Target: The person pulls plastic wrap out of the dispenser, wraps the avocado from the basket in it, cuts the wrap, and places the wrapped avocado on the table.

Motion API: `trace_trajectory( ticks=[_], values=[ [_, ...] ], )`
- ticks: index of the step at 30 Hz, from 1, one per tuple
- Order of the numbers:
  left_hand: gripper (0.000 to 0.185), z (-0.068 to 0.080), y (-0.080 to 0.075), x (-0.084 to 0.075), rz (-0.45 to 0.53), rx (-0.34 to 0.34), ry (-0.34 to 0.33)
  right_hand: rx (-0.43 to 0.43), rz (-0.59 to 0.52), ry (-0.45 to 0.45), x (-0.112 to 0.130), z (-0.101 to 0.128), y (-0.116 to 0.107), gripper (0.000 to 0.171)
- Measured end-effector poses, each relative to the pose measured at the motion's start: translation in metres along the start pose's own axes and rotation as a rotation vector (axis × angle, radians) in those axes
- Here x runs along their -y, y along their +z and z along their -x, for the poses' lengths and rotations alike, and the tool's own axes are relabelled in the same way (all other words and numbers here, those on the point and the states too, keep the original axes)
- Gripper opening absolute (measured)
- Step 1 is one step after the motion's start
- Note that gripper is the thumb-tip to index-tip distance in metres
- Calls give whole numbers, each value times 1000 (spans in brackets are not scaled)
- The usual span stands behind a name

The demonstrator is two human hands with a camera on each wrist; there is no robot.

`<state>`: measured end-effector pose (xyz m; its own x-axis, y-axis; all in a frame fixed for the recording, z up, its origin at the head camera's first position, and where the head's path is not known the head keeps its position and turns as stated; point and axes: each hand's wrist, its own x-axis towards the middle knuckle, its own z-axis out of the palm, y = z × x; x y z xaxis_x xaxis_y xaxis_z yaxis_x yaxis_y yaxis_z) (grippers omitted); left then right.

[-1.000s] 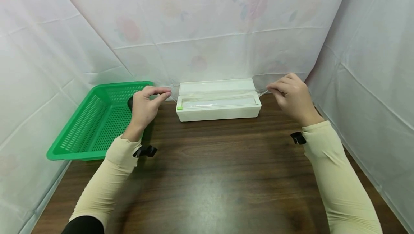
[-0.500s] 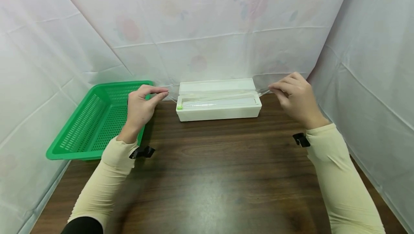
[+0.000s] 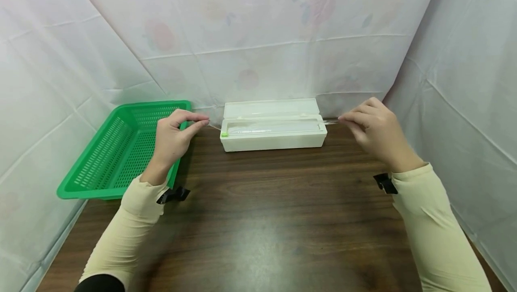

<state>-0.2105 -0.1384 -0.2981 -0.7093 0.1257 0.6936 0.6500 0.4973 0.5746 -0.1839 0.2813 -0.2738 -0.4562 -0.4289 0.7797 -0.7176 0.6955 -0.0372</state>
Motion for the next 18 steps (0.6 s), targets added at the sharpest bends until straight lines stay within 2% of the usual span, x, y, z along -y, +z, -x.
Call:
trace_trajectory(
  ticks=[1,5,8,12,18],
  values=[
    [11,1,0,-1,1,8,-8,6,-3,-4,1,1,-1,16],
    [10,7,-2,-2,-1,52,-31,23,-6,-18,3,7,-4,49],
    [9,13,-4,-3,1,96,-57,29,-11,-42,5,13,-5,56],
    [8,22,-7,-6,5,160,-83,43,-32,-65,8,23,-7,56],
    [9,35,-10,-6,-7,223,-35,61,-22,-90,17,36,-7,53]
  ],
)
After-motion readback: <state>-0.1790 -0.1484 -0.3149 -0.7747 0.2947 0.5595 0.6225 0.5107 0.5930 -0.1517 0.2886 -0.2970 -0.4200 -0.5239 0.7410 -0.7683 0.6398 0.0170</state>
